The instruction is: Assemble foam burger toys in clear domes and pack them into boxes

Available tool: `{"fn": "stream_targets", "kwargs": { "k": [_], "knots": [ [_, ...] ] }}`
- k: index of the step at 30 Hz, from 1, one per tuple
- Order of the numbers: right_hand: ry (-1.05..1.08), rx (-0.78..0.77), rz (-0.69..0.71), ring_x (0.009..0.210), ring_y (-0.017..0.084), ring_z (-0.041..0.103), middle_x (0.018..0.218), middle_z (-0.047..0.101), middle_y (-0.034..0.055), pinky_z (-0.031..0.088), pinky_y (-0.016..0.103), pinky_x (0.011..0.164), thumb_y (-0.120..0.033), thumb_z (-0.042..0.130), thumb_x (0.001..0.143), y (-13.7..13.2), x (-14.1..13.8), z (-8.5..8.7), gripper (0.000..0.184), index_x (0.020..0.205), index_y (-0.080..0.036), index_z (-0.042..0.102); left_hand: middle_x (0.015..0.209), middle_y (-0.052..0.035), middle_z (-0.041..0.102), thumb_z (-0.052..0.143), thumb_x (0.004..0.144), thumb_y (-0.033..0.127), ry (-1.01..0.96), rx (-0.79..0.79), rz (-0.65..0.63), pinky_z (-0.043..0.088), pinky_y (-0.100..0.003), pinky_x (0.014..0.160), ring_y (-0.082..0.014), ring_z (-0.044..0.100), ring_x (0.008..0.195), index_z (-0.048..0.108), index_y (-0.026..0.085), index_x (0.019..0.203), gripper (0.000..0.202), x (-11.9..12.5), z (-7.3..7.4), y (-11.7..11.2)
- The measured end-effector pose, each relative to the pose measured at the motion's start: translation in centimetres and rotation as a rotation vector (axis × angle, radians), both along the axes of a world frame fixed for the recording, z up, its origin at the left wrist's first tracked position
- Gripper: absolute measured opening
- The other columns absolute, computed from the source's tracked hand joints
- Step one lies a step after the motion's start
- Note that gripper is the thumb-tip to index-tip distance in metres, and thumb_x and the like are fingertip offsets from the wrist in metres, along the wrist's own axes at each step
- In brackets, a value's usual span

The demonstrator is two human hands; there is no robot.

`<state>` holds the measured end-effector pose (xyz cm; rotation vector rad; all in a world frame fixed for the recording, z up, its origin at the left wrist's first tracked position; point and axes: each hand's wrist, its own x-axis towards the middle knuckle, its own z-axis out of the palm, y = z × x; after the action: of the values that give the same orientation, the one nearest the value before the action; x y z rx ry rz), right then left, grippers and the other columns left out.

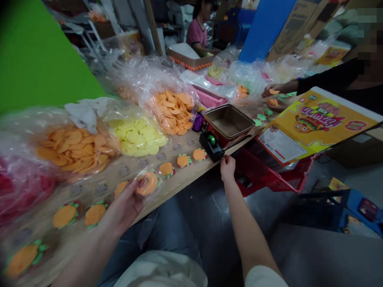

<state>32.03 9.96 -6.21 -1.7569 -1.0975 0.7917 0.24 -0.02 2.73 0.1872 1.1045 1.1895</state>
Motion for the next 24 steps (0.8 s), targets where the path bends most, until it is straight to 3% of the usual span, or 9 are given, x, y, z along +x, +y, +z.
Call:
{"fn": "stream_targets", "kwargs": {
  "k": [2, 4, 7, 9, 12, 15, 21, 24],
  "knots": [
    [-0.072, 0.021, -0.066, 0.104, 0.027, 0.045, 0.092, 0.053, 0.0129, 0.039, 0.044, 0.087, -0.04, 0.046, 0.076, -1.7, -1.9, 0.7, 0.024, 0.081, -0.018, 0.05, 0.11, -0.0055, 0.063, 0.058, 0.08, 0.025, -0.031, 0.04, 0.035, 0.055, -0.025, 0.071, -0.0152, 0.064, 0.089, 0.058, 0.017, 0.104, 0.025, -0.2, 0.2, -0.1],
    [-0.076, 0.067, -0.038, 0.096, 0.026, 0.049, 0.091, 0.055, 0.0122, 0.041, 0.042, 0.084, -0.04, 0.046, 0.079, -4.1, -5.0, 1.8, 0.024, 0.083, -0.018, 0.053, 0.111, -0.0058, 0.062, 0.061, 0.078, 0.027, -0.049, 0.089, 0.058, 0.054, -0.027, 0.076, -0.0159, 0.063, 0.091, 0.057, 0.017, 0.104, 0.028, -0.7, 0.2, -0.4],
    [0.074, 0.102, 0.286, 0.069, 0.018, 0.055, 0.077, 0.059, 0.0048, 0.047, 0.034, 0.068, -0.04, 0.05, 0.081, -8.0, -11.3, 4.2, 0.025, 0.092, -0.02, 0.058, 0.109, -0.0053, 0.062, 0.065, 0.075, 0.028, -0.03, 0.147, 0.102, 0.053, -0.029, 0.077, -0.0162, 0.062, 0.091, 0.057, 0.018, 0.103, 0.032, -1.6, -0.2, -1.1],
    [0.173, 0.077, 0.516, 0.065, 0.016, 0.056, 0.076, 0.061, 0.0026, 0.048, 0.031, 0.065, -0.037, 0.053, 0.081, -10.1, -15.6, 5.9, 0.028, 0.104, -0.021, 0.058, 0.108, -0.0053, 0.062, 0.065, 0.074, 0.031, -0.004, 0.177, 0.142, 0.053, -0.028, 0.075, -0.016, 0.061, 0.091, 0.056, 0.018, 0.102, 0.032, -2.5, -0.4, -1.7],
    [0.271, 0.074, 0.749, 0.067, 0.014, 0.058, 0.075, 0.061, -0.0007, 0.048, 0.03, 0.067, -0.031, 0.054, 0.082, -11.5, -20.4, 7.4, 0.05, 0.129, -0.025, 0.039, 0.106, -0.0053, 0.062, 0.065, 0.074, 0.032, 0.016, 0.197, 0.176, 0.053, -0.027, 0.071, -0.0157, 0.061, 0.088, 0.056, 0.019, 0.101, 0.032, -4.2, -0.3, -2.9],
    [0.266, 0.076, 0.862, 0.067, 0.013, 0.058, 0.072, 0.061, -0.003, 0.048, 0.03, 0.069, -0.028, 0.055, 0.081, -11.6, -22.9, 7.7, 0.06, 0.135, -0.027, 0.029, 0.102, -0.0046, 0.063, 0.068, 0.072, 0.031, 0.025, 0.186, 0.205, 0.052, -0.026, 0.067, -0.015, 0.062, 0.083, 0.056, 0.018, 0.098, 0.032, -6.0, 0.1, -4.3],
    [0.314, 0.027, 0.86, 0.059, 0.013, 0.056, 0.064, 0.057, -0.0048, 0.047, 0.028, 0.061, -0.03, 0.056, 0.08, -12.3, -26.0, 6.9, 0.061, 0.134, -0.024, 0.029, 0.094, -0.0023, 0.063, 0.069, 0.07, 0.029, 0.059, 0.241, 0.298, 0.05, -0.023, 0.065, -0.0129, 0.062, 0.078, 0.056, 0.018, 0.094, 0.029, -8.1, 0.4, -6.2],
    [0.281, 0.045, 0.835, 0.073, 0.015, 0.058, 0.082, 0.062, 0.0016, 0.049, 0.03, 0.064, -0.034, 0.057, 0.078, -13.2, -26.6, 6.1, 0.057, 0.129, -0.023, 0.034, 0.093, -0.0017, 0.063, 0.068, 0.071, 0.028, 0.109, 0.281, 0.352, 0.05, -0.023, 0.07, -0.012, 0.061, 0.08, 0.055, 0.018, 0.094, 0.029, -9.1, 0.5, -6.9]
  ]
}}
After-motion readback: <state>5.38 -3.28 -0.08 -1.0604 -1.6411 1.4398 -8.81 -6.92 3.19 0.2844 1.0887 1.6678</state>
